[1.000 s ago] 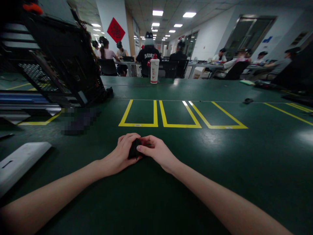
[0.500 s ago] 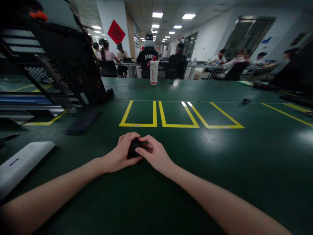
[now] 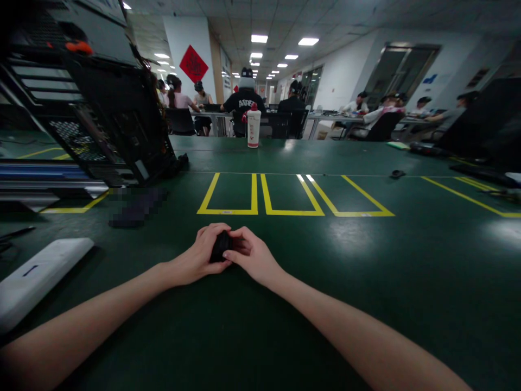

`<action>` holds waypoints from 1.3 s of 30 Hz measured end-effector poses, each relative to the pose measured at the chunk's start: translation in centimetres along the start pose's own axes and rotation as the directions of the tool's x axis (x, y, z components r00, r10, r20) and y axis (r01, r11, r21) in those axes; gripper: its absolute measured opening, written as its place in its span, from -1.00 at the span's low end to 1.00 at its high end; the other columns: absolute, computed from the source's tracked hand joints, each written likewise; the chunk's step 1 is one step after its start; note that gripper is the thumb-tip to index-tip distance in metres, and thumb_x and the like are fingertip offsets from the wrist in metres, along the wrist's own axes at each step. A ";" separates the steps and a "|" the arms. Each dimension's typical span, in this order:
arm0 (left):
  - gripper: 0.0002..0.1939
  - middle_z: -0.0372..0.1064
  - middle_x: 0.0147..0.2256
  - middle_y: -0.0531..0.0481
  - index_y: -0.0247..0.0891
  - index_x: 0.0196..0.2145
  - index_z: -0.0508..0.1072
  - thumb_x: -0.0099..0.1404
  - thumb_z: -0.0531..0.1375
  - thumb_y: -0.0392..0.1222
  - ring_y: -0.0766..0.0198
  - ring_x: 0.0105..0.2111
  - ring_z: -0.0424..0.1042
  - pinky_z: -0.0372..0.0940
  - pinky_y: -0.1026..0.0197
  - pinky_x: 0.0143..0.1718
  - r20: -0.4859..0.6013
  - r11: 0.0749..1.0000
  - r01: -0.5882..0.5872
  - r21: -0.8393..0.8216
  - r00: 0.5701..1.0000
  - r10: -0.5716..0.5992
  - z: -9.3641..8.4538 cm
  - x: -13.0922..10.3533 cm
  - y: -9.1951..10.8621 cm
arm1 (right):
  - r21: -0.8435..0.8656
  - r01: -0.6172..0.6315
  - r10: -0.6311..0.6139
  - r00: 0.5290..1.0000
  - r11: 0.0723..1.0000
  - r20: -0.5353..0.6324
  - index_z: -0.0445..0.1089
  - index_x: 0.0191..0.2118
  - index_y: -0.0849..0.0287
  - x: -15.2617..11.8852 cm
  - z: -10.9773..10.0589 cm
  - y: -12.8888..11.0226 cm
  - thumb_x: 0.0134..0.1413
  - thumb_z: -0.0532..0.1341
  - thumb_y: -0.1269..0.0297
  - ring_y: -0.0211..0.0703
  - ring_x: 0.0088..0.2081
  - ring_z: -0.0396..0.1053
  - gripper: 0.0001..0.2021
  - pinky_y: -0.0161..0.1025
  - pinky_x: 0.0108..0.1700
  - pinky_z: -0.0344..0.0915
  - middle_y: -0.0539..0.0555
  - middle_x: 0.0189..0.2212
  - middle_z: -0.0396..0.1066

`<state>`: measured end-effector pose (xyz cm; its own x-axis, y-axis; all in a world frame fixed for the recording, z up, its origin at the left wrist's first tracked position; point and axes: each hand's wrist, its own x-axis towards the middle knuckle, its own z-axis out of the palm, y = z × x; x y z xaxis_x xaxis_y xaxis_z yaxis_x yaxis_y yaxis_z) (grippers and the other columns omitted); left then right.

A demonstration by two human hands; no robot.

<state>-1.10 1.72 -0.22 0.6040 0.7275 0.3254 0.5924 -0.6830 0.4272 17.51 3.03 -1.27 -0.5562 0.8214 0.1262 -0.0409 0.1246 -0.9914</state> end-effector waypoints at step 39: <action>-0.40 0.12 0.02 -0.18 -0.17 0.08 -0.05 0.17 0.18 -0.25 0.01 0.05 0.13 0.03 -0.11 0.05 0.003 1.000 0.012 -0.011 1.000 -0.012 -0.2 0.1 -0.4 | -0.088 0.001 -0.002 1.000 0.996 -0.013 0.23 -0.17 0.09 0.1 0.4 -0.3 0.10 0.13 0.34 -0.16 -0.12 0.34 -0.84 -0.14 -0.13 0.38 0.02 -0.19 0.29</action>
<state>-1.34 2.08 -0.14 0.5986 0.7354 0.3176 0.5936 -0.6735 0.4406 17.10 2.88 -1.01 -0.5450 0.8285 0.1283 0.0316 0.1732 -0.9844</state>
